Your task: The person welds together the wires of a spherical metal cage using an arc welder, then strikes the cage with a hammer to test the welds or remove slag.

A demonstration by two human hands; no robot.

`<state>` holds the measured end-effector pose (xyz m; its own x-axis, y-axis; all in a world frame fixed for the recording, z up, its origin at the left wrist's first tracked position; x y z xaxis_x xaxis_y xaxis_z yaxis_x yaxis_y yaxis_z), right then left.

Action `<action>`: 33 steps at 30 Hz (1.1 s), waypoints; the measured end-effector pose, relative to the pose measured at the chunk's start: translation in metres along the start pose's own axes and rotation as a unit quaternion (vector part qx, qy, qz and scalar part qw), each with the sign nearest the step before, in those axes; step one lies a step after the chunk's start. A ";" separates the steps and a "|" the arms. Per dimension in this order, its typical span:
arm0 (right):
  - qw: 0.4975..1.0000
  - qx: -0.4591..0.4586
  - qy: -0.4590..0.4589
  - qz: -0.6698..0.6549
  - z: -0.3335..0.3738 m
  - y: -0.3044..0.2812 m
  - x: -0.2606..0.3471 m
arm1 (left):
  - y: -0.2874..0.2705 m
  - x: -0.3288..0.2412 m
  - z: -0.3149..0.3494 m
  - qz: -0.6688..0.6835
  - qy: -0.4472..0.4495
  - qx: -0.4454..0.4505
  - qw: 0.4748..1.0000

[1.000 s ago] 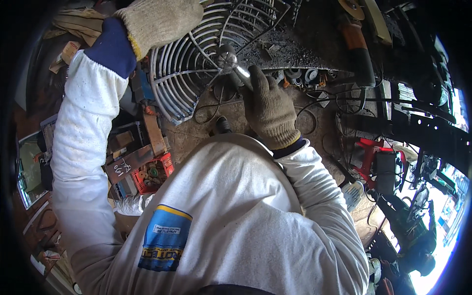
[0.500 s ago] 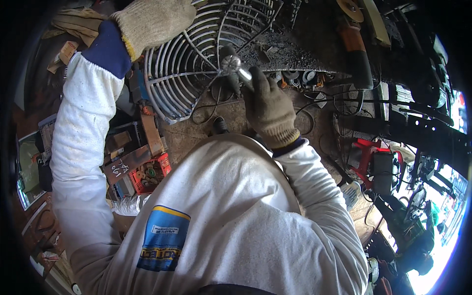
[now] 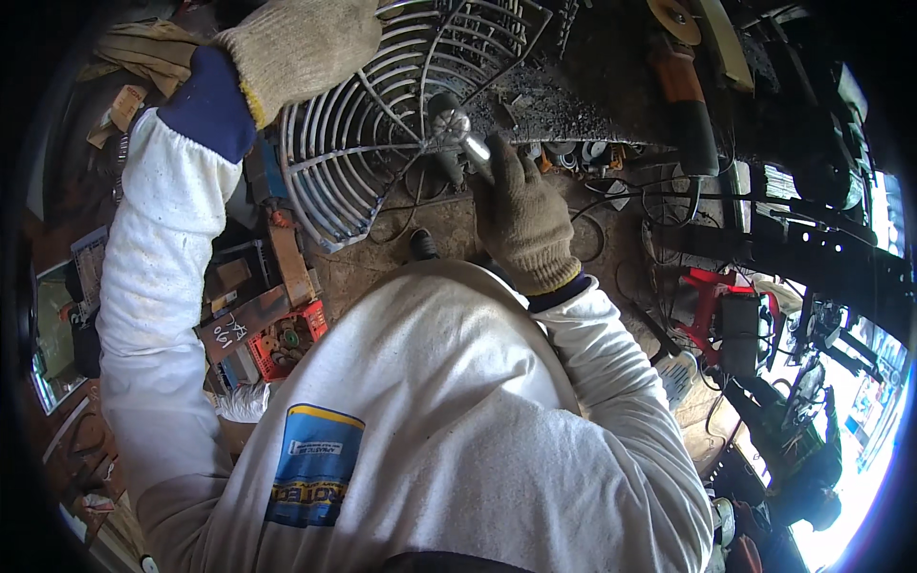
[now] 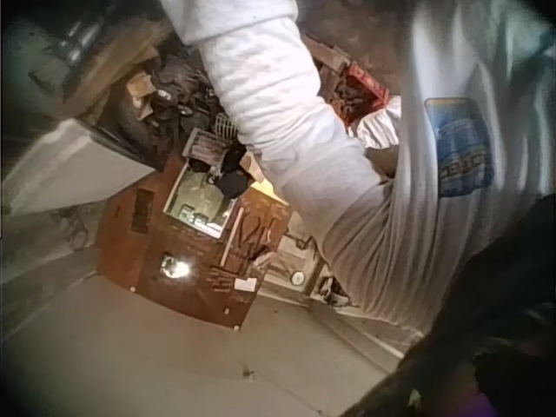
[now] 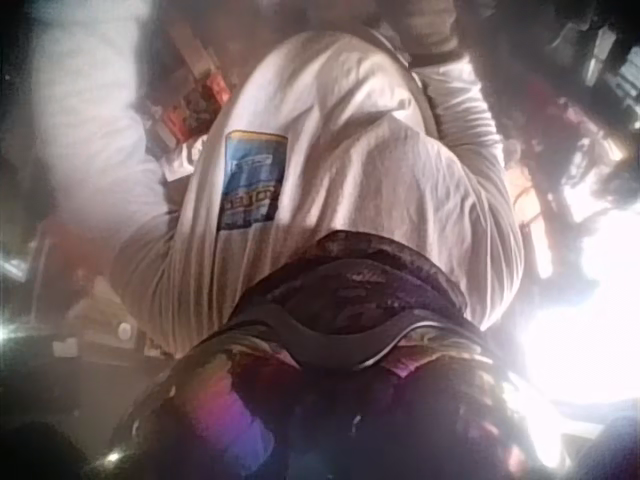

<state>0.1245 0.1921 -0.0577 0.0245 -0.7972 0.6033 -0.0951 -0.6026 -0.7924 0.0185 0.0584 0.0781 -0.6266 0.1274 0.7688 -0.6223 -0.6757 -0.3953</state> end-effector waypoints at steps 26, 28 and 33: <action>0.999 0.034 -0.015 0.028 0.013 0.000 -0.003 | -0.004 -0.008 -0.014 0.022 0.049 0.006 0.999; 0.999 0.037 0.034 0.015 0.015 -0.002 -0.004 | -0.007 -0.009 -0.015 0.006 0.054 0.020 0.998; 0.998 0.055 -0.002 0.028 0.002 0.007 -0.011 | -0.002 -0.005 -0.020 0.028 0.040 0.081 0.995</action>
<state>0.1257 0.1964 -0.0705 0.0265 -0.8297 0.5576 0.0133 -0.5575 -0.8301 0.0140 0.0736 0.0649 -0.6982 0.1392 0.7022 -0.5051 -0.7909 -0.3455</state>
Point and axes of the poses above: each hand's wrist, its own z-axis away from the middle knuckle, its own y-axis out of the palm, x = y × z, the point moved 7 cm from there along -z, towards the middle knuckle, and after that the axes turned 6 degrees about y, right-handed, at the moved point
